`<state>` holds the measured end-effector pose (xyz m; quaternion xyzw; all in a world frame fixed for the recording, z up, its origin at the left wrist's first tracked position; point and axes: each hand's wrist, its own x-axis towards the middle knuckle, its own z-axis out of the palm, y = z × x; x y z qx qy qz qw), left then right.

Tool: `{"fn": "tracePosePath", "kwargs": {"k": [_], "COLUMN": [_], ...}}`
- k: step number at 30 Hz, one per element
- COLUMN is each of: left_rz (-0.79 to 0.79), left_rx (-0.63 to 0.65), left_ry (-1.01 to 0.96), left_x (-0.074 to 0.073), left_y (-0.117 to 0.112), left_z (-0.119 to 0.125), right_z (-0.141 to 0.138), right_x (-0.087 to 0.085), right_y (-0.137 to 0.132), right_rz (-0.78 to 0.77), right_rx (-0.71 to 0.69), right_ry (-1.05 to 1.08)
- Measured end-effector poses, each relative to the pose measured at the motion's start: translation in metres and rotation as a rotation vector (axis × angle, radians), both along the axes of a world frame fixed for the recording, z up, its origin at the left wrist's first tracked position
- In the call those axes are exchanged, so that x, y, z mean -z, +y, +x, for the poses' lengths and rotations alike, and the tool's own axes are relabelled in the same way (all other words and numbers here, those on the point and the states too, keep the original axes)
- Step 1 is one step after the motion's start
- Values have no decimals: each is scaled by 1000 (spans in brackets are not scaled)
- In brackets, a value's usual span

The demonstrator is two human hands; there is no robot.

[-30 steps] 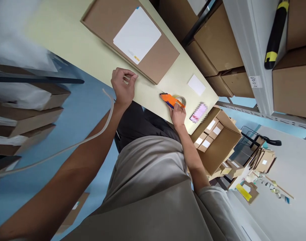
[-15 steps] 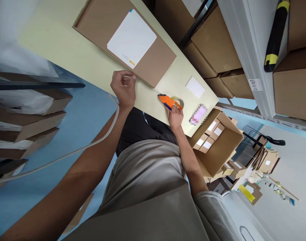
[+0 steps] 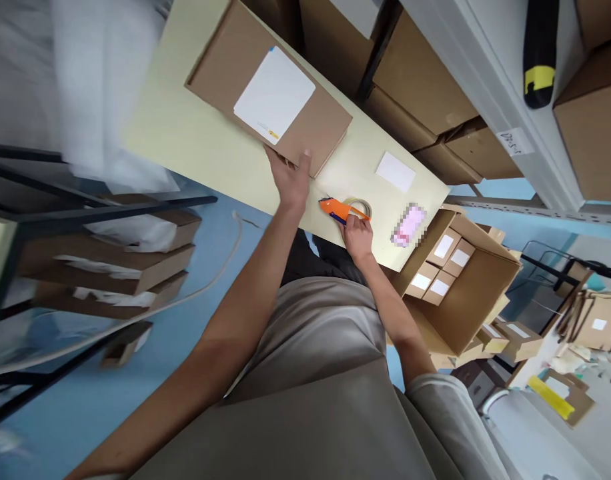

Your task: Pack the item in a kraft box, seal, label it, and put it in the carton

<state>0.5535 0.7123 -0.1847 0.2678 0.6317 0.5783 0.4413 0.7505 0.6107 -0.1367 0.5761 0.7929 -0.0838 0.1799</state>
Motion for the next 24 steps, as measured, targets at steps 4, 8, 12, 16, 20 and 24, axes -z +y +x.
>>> {"fn": "tracePosePath", "kwargs": {"k": [4, 8, 12, 16, 20, 24], "left_rz": [-7, -61, -129, -154, -145, -161], "left_rx": [220, 359, 407, 411, 424, 475], "left_ry": [50, 98, 109, 109, 77, 63], "left_x": [0, -1, 0, 0, -4, -14], "left_y": [-10, -20, -23, -24, -22, -19], "left_z": [-49, -76, -79, -76, -74, -73], "right_z": [-18, -29, -5, 60, 97, 80], "right_x": [-1, -5, -13, -22, -21, -8], "right_y": [0, -5, -13, -13, 26, 88], "right_rz": [-67, -151, -202, -209, -110, -53], "right_rx": [-42, -69, -20, 99, 139, 132], "right_ry": [83, 175, 191, 106, 79, 101]}}
